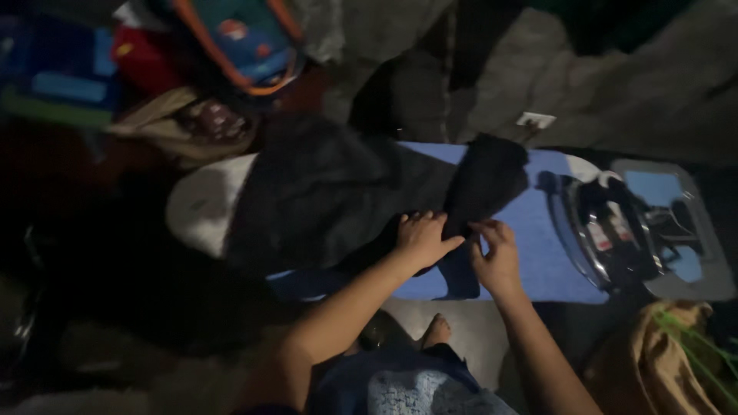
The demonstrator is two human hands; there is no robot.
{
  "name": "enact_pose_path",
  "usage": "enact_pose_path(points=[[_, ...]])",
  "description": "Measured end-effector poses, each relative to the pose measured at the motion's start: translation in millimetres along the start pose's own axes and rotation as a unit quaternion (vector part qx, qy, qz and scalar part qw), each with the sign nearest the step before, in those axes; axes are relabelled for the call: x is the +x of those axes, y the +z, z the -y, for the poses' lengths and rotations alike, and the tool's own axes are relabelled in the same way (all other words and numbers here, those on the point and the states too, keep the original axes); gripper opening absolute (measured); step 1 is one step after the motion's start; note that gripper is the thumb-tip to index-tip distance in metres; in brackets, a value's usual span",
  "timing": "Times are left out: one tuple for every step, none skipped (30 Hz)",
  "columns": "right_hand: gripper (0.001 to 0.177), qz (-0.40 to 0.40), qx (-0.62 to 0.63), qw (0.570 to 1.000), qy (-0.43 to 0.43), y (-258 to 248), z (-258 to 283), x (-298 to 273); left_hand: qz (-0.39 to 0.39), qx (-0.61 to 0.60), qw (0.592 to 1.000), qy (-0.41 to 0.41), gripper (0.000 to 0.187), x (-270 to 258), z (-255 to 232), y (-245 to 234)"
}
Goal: The person irons a black garment on a blue ironing board. They smooth the fabric with their hands and use a steam iron to press the material, moving the iron back and forth across the surface.
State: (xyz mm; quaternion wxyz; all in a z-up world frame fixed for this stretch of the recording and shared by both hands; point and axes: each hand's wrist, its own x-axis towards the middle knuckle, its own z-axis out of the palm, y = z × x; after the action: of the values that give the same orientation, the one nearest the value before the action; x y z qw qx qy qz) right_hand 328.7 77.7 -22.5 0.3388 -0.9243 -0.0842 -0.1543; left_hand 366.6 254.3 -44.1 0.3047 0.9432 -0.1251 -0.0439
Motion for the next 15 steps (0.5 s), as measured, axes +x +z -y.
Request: enact_pose_path(points=[[0.035, -0.035, -0.023, 0.998, -0.041, -9, -9, 1, 0.002, 0.019, 1.000, -0.001, 0.070, 7, -10, 0], [0.035, -0.049, -0.032, 0.998, -0.021, -18, -19, 2, 0.004, 0.037, 0.999, -0.003, 0.078, 14, -20, 3], [0.034, -0.063, -0.041, 0.997, -0.002, -29, -29, 5, 0.005, 0.055, 0.998, -0.005, 0.087, 20, -29, 7], [0.034, -0.077, -0.048, 0.996, 0.017, -38, -39, 9, -0.035, 0.088, 0.995, 0.028, 0.083, 27, -35, 13], [0.033, -0.081, -0.063, 0.994, 0.028, -46, -49, 12, -0.076, 0.119, 0.988, 0.062, 0.080, 34, -40, 19], [0.033, -0.084, -0.077, 0.993, 0.039, -53, -59, 17, -0.118, 0.149, 0.977, 0.094, 0.077, 43, -45, 28], [0.032, -0.086, -0.090, 0.991, 0.049, -60, -68, 19, -0.110, 0.158, 0.976, 0.101, 0.069, 54, -49, 37], [0.033, -0.089, -0.085, 0.991, 0.049, -65, -76, 21, -0.104, 0.167, 0.975, 0.106, 0.061, 67, -50, 47], [0.034, -0.092, -0.079, 0.991, 0.049, -69, -83, 22, -0.098, 0.175, 0.973, 0.111, 0.052, 79, -52, 57], [0.034, -0.093, -0.072, 0.992, 0.048, -73, -89, 25, -0.104, 0.195, 0.969, 0.113, 0.043, 91, -52, 67], [0.036, -0.100, -0.109, 0.988, 0.043, -79, -94, 29, -0.111, 0.215, 0.963, 0.116, 0.035, 104, -53, 76], [0.037, -0.107, -0.147, 0.983, 0.038, -85, -99, 33, -0.118, 0.235, 0.958, 0.118, 0.027, 117, -53, 85], [0.038, -0.113, -0.184, 0.976, 0.033, -91, -103, 37, -0.129, 0.240, 0.955, 0.116, 0.026, 129, -53, 93], [0.040, -0.128, -0.226, 0.965, 0.023, -99, -107, 40, -0.141, 0.244, 0.953, 0.114, 0.025, 142, -53, 99], [0.042, -0.143, -0.267, 0.953, 0.013, -108, -112, 42, -0.152, 0.249, 0.950, 0.112, 0.025, 151, -52, 104]])
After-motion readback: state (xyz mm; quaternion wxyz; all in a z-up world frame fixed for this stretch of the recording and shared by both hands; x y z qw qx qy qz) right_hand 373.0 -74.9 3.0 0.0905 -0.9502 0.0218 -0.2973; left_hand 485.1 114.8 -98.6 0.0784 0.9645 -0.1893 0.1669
